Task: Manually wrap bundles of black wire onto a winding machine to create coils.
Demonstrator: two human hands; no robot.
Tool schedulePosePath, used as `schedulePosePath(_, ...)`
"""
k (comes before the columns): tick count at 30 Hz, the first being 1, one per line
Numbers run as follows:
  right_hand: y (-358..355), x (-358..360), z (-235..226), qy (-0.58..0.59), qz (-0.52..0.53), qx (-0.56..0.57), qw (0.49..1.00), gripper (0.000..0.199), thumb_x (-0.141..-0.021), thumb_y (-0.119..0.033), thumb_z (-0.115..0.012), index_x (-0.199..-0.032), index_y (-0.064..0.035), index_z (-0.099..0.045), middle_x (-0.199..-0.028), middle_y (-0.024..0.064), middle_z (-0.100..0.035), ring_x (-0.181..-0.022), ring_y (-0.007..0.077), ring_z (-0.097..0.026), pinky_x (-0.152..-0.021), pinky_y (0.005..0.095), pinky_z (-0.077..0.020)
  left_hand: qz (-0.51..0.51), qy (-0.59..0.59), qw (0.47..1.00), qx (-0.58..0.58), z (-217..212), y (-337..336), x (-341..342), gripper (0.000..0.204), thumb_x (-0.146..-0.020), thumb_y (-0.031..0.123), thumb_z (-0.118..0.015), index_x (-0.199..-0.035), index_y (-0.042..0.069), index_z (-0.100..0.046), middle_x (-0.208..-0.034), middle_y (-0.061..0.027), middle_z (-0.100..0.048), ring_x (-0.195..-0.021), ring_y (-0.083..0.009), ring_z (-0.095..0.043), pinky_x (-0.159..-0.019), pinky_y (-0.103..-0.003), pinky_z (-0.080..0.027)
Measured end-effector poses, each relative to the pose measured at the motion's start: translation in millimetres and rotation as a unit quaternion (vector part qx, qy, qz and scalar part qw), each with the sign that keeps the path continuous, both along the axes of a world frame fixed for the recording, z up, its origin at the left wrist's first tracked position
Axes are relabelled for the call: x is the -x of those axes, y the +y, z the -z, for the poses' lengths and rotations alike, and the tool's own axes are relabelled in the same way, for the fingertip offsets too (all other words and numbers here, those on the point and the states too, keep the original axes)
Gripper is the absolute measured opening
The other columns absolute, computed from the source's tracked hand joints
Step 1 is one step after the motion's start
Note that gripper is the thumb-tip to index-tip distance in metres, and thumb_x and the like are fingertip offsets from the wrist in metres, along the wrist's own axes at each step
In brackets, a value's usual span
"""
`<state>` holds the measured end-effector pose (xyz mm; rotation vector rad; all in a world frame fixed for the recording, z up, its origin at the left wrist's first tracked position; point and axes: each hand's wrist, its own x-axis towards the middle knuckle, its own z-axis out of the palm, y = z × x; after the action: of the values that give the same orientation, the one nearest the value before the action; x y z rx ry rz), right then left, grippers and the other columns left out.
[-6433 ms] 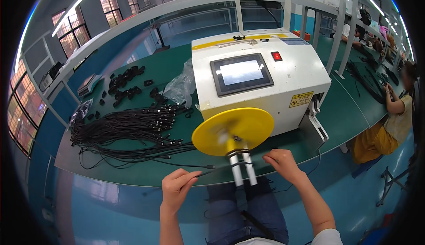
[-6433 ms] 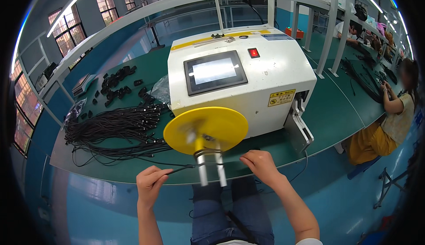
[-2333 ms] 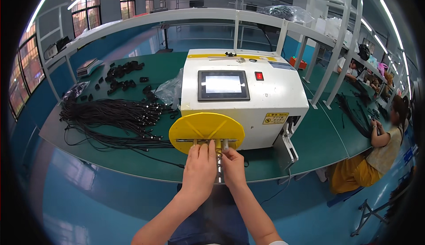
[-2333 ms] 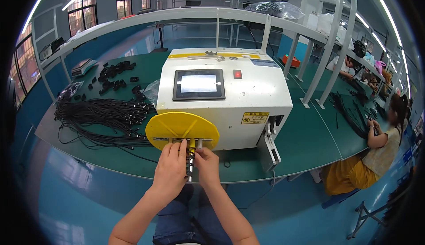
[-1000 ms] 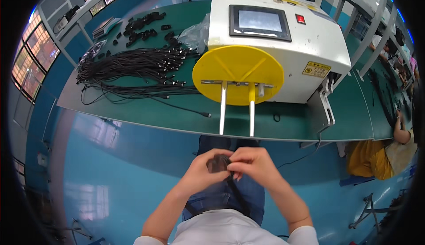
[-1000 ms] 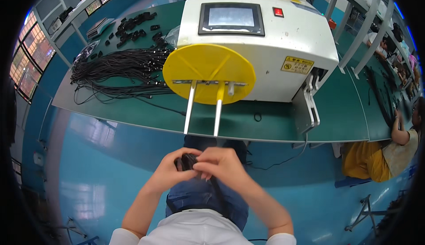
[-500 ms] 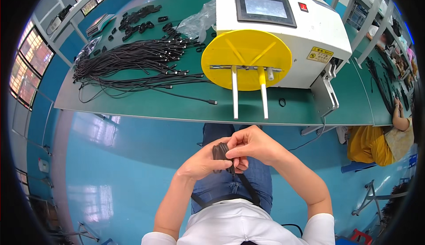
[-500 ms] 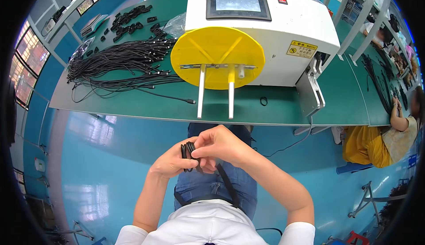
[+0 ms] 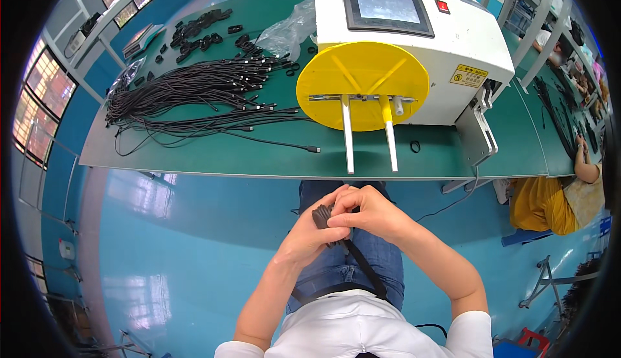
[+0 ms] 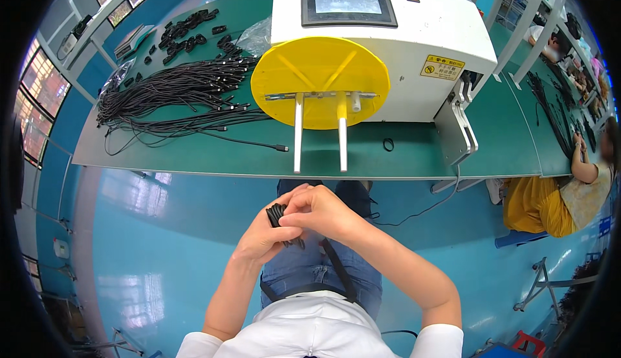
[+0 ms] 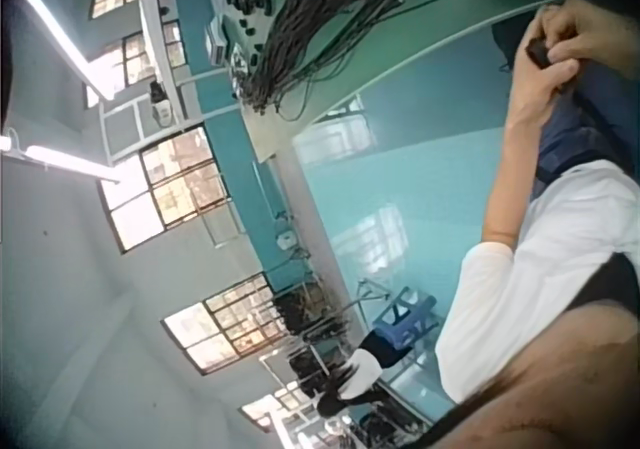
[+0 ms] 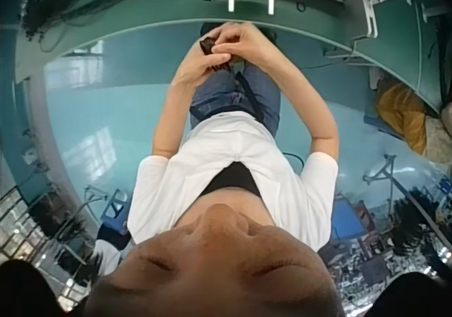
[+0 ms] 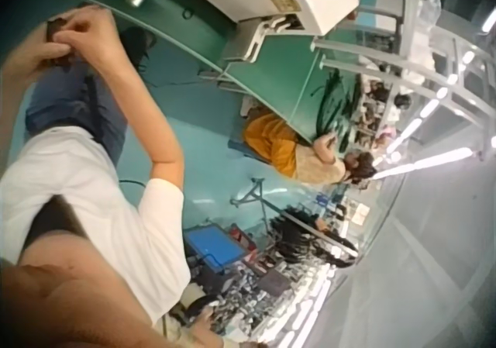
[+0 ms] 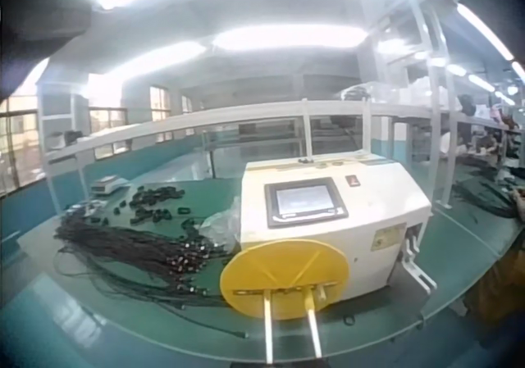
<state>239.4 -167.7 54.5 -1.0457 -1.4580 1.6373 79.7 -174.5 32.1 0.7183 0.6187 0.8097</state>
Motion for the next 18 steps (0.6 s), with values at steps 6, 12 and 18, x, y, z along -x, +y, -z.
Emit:
schedulePosePath(6, -45, -9, 10, -0.154, -0.03, 0.01, 0.988, 0.012, -0.076, -0.007, -0.066, -0.085, -0.0002, -0.068, -0.102, 0.0109, -0.059, -0.094, 0.0212, -0.057, -0.081, 0.0329, -0.0461, 0.146, 0.08, 0.984, 0.067, 23, -34, 25, 0.065, -0.069, 0.004, -0.068, -0.128, 0.0, -0.044, -0.099, -0.0054, -0.057, -0.083, -0.0133, -0.057, -0.07, -0.028, -0.048)
schedulePosePath(12, -97, -8, 26, -0.116, -0.003, -0.078, 0.99, 0.024, -0.082, -0.006, -0.06, -0.105, -0.0007, -0.062, -0.117, 0.0138, -0.056, -0.114, 0.0268, -0.05, -0.097, 0.0378, -0.0385, 0.318, 0.189, 0.926, 0.08, 47, -77, 24, 0.055, -0.069, 0.007, -0.07, -0.119, 0.0, -0.051, -0.107, -0.0086, -0.057, -0.095, -0.0145, -0.056, -0.081, -0.029, -0.047)
schedulePosePath(18, -131, 15, 44, -0.116, -0.088, -0.179, 0.973, 0.036, -0.087, -0.008, -0.054, -0.122, -0.0024, -0.051, -0.128, 0.0127, -0.05, -0.124, 0.0287, -0.042, -0.108, 0.0427, -0.0274, 0.255, 0.22, 0.931, -0.138, 28, -94, 22, 0.036, -0.069, 0.01, -0.069, -0.103, 0.001, -0.06, -0.094, -0.0075, -0.062, -0.09, -0.0163, -0.059, -0.08, -0.028, -0.047)
